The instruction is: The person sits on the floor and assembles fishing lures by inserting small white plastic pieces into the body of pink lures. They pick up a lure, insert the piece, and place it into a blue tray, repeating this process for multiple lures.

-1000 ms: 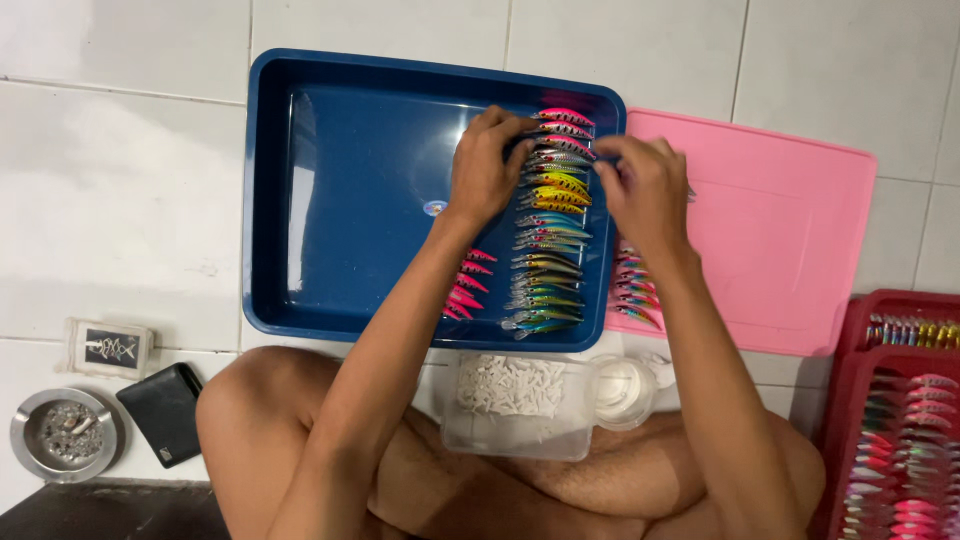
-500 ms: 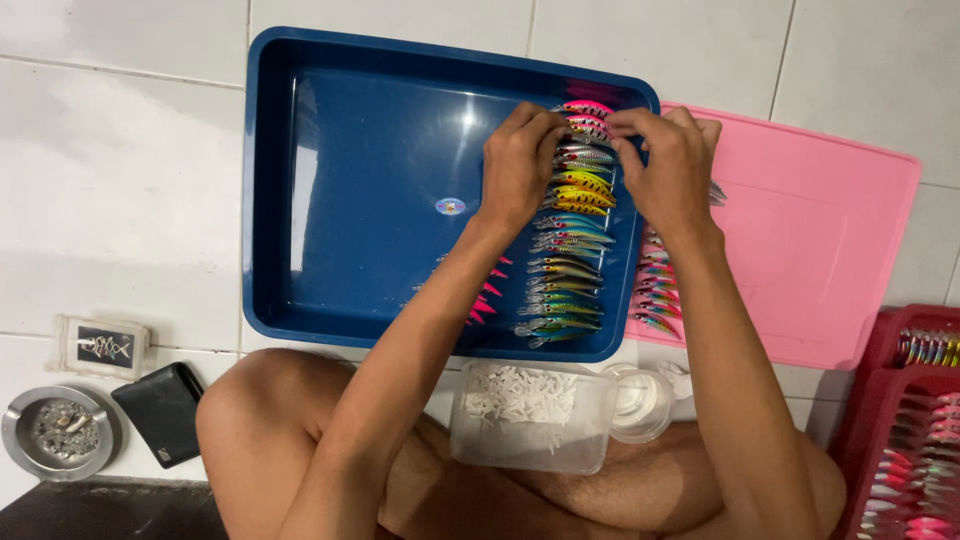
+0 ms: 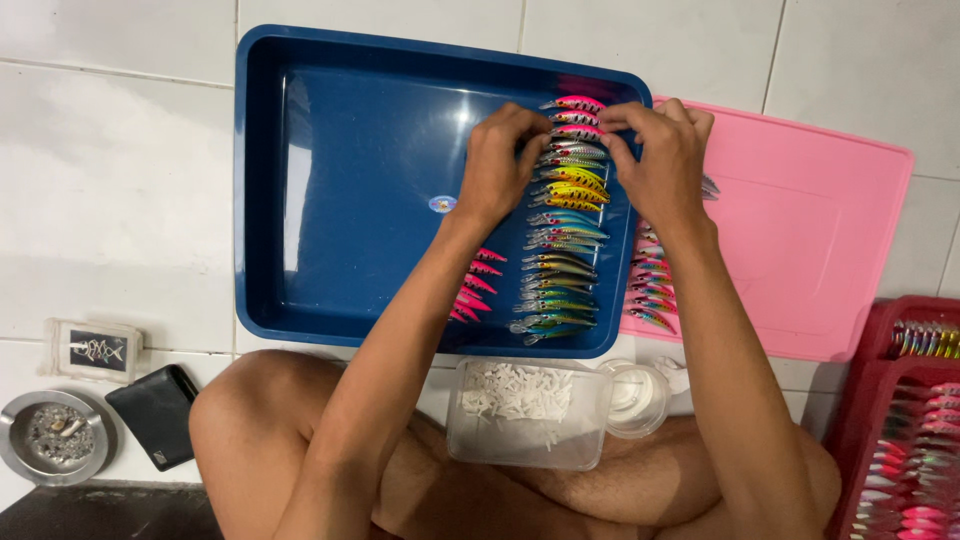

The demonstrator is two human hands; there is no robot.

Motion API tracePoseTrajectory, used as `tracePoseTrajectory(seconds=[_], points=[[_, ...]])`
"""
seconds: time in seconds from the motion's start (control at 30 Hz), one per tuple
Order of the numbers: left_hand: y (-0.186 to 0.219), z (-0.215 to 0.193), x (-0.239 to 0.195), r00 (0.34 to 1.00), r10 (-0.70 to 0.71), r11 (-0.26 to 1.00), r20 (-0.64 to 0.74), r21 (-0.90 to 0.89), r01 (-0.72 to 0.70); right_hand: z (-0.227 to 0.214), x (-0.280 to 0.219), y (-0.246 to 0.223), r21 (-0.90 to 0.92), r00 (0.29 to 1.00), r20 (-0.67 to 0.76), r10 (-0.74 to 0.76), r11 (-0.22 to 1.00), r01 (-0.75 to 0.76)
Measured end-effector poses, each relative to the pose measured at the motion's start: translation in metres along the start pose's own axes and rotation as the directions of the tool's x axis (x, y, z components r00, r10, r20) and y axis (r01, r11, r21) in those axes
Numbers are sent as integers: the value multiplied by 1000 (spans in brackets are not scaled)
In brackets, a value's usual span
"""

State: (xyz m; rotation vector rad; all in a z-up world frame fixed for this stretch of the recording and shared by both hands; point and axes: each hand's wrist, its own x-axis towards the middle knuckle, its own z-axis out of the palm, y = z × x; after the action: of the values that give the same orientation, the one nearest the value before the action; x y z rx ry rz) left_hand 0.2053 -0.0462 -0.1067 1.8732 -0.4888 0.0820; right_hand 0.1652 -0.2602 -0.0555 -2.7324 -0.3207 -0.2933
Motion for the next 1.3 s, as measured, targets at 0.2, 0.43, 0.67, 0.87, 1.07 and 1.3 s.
tracePoseTrajectory(seconds=[0.2,0.43,0.67,0.87,1.07,1.3], points=[[1,-2,0,1000,7,1000,13,-19,-6,-1,0,-1,46,1000,8,10,999,-10],[1,-1,0,1000,-7,1000,24,-19,8,-2,-1,-3,67,999,13,36,997,-37],[1,-8,2,1000,4,1000,9,-17,-4,-5,-4,-4,157,999,8,54,986,-55],[2,-15,4,998,-53,998,18,23,53,-7,-6,-4,140,998,4,65,988,-64],[4,-9,5,990,-135,989,38,68,132,-5,-2,-1,143,998,21,51,988,-53],[-1,-6,3,990,-133,988,51,81,128,-3,-3,-2,142,999,10,49,989,-50]])
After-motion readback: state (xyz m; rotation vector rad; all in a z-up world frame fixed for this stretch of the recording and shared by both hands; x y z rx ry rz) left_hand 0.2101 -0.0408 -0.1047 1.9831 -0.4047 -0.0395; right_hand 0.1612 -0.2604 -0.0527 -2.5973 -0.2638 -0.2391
